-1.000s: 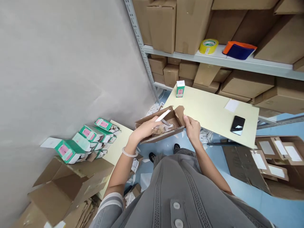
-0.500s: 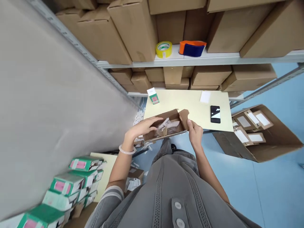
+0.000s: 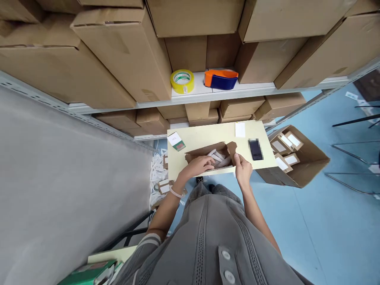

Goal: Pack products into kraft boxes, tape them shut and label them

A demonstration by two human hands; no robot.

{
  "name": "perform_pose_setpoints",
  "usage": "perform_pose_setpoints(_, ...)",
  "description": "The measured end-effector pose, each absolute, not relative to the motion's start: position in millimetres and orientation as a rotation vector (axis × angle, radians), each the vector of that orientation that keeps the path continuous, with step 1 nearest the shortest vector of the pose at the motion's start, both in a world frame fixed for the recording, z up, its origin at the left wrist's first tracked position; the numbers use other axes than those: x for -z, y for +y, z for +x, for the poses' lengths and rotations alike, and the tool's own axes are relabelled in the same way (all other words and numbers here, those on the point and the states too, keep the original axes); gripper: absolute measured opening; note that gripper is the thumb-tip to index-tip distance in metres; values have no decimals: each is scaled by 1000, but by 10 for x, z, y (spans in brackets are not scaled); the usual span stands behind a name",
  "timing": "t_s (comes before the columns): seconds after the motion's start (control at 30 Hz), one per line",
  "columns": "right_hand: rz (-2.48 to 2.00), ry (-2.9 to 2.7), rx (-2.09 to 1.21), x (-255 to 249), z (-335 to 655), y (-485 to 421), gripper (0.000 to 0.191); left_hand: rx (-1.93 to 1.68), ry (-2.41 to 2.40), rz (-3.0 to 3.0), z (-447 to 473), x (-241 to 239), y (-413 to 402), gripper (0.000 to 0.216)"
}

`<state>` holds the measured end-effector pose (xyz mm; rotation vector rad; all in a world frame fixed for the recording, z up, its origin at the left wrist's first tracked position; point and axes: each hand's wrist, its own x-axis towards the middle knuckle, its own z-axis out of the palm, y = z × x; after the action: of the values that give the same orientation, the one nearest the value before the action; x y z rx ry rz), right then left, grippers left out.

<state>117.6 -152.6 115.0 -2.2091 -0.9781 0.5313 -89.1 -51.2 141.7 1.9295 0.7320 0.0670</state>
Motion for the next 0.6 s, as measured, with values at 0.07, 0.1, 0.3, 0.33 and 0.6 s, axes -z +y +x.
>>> perform_pose_setpoints(0.07, -2190, -966, -552, -1154, 1162, -1449, 70, -104, 737, 1890, -907, -1373, -391, 23)
perform_pose_setpoints(0.1, -2180, -961, -569, -1152, 1166, -1414, 70, -114, 748, 1879, -928, -1357, -340, 23)
perform_pose_setpoints(0.3, -2147, -978, -650, -1112, 1258, -1179, 74, 33, 760, 1873, -943, -1169, -259, 45)
perform_pose_setpoints(0.33, -2141, -987, -656, -1100, 1274, -1140, 74, 36, 744, 1865, -905, -1122, -275, 45)
perform_pose_setpoints(0.6, -2035, -946, -710, -828, 1501, -960, 81, -346, 883, 1801, -755, -1102, -238, 41)
